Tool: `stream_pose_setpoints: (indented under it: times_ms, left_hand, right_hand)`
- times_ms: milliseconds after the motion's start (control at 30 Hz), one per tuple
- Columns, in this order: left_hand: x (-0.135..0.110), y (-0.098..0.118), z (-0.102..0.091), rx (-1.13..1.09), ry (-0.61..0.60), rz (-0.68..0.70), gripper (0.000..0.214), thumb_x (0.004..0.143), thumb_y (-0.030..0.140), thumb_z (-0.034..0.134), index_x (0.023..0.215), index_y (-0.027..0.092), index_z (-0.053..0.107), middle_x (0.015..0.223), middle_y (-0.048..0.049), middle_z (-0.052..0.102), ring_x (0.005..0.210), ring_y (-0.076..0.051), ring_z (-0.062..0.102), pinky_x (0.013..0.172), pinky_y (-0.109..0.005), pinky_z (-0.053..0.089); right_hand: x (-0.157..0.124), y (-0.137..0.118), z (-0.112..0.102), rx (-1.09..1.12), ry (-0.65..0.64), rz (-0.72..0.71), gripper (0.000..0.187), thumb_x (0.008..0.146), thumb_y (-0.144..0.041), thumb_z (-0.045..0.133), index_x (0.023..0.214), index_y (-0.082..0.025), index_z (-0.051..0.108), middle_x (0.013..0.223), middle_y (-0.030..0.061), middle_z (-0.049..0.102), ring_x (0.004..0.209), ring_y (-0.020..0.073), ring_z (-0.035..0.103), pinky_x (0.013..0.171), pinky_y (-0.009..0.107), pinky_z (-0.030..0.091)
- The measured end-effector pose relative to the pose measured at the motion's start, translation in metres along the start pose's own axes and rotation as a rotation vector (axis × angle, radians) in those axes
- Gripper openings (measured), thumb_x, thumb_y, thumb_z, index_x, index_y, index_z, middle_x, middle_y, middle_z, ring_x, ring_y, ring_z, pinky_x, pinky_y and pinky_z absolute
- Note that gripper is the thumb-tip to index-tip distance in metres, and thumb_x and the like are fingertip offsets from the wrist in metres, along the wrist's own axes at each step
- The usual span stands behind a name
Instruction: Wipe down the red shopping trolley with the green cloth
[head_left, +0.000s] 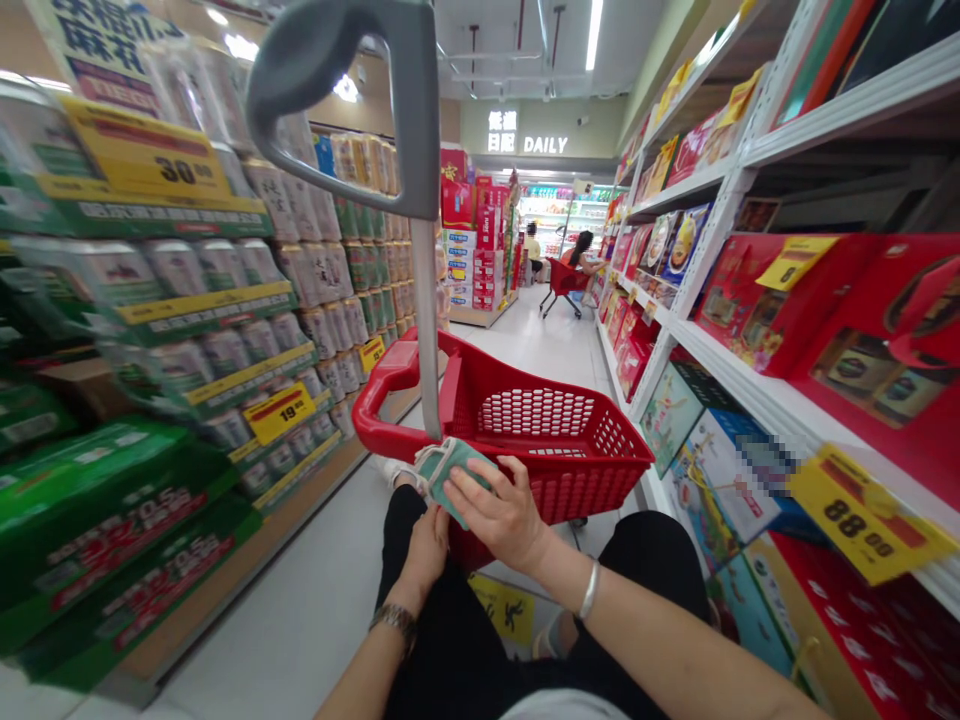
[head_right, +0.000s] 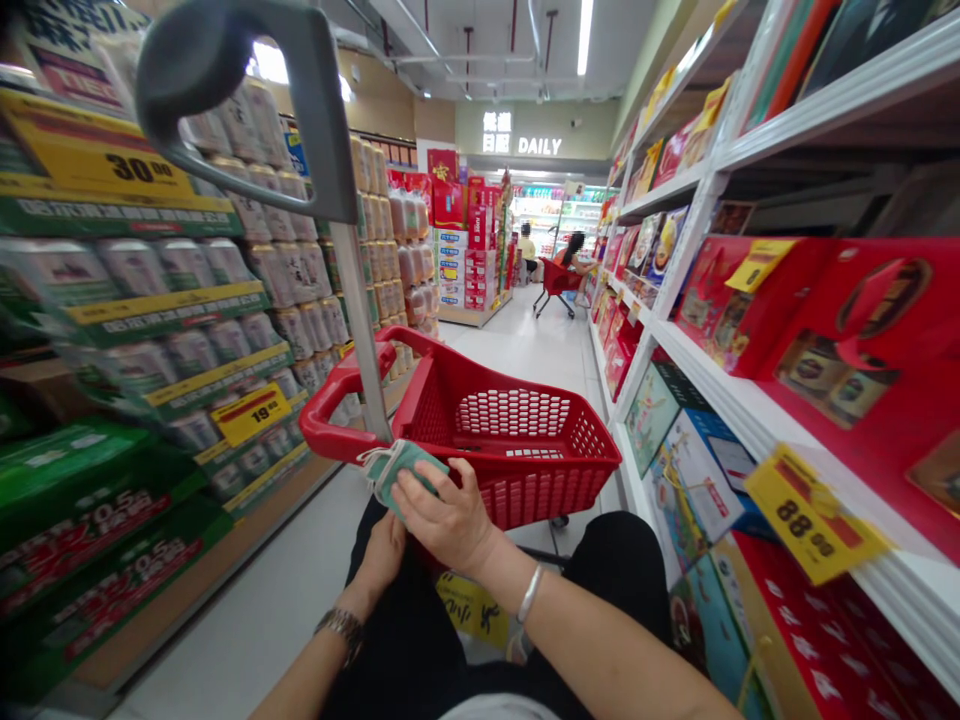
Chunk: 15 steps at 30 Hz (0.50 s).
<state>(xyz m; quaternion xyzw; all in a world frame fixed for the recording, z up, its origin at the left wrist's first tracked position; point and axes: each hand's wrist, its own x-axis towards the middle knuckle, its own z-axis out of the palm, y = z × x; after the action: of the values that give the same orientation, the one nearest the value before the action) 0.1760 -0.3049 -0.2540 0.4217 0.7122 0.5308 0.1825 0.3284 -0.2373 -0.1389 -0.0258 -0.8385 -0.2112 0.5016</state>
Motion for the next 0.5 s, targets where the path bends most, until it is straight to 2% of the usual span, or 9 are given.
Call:
stream_pose_setpoints:
  times_ms: [133, 267, 400, 500]
  left_hand:
    - [0.001, -0.004, -0.001, -0.009, -0.003, 0.012, 0.045, 0.087, 0.05, 0.039, 0.091, 0.016, 0.068, 0.082, -0.0106, 0.073, 0.073, -0.022, 0.066, 0.078, -0.038, 0.058]
    - [0.003, -0.008, -0.001, -0.016, 0.0, 0.02, 0.043, 0.085, 0.047, 0.045, 0.101, 0.015, 0.069, 0.095, -0.0129, 0.075, 0.086, -0.023, 0.07, 0.089, -0.039, 0.058]
    - [0.004, -0.008, 0.001, -0.023, 0.015, 0.03, 0.046, 0.085, 0.047, 0.045, 0.11, 0.015, 0.068, 0.106, -0.0135, 0.074, 0.098, -0.024, 0.069, 0.099, -0.041, 0.056]
    - [0.003, -0.008, 0.003, -0.013, 0.031, 0.038, 0.046, 0.085, 0.047, 0.047, 0.11, 0.015, 0.069, 0.106, -0.0137, 0.074, 0.098, -0.026, 0.07, 0.096, -0.042, 0.058]
  right_hand:
    - [-0.014, -0.004, 0.005, -0.004, -0.037, -0.026, 0.019, 0.098, -0.018, 0.059, 0.107, -0.027, 0.072, 0.12, 0.0008, 0.074, 0.12, 0.018, 0.057, 0.11, 0.043, 0.028]
    - [-0.029, -0.009, 0.002, 0.034, -0.075, -0.022, 0.021, 0.098, -0.015, 0.055, 0.105, -0.023, 0.073, 0.119, 0.0015, 0.074, 0.115, 0.0188, 0.058, 0.105, 0.042, 0.029]
    - [-0.038, -0.01, -0.01, 0.114, -0.177, 0.088, 0.025, 0.098, -0.017, 0.051, 0.113, -0.02, 0.071, 0.118, 0.0058, 0.074, 0.112, 0.0216, 0.057, 0.095, 0.042, 0.033]
    - [-0.031, -0.009, -0.024, 0.18, -0.2, 0.159, 0.031, 0.097, -0.019, 0.05, 0.122, -0.02, 0.068, 0.121, 0.0083, 0.072, 0.114, 0.0227, 0.057, 0.093, 0.041, 0.036]
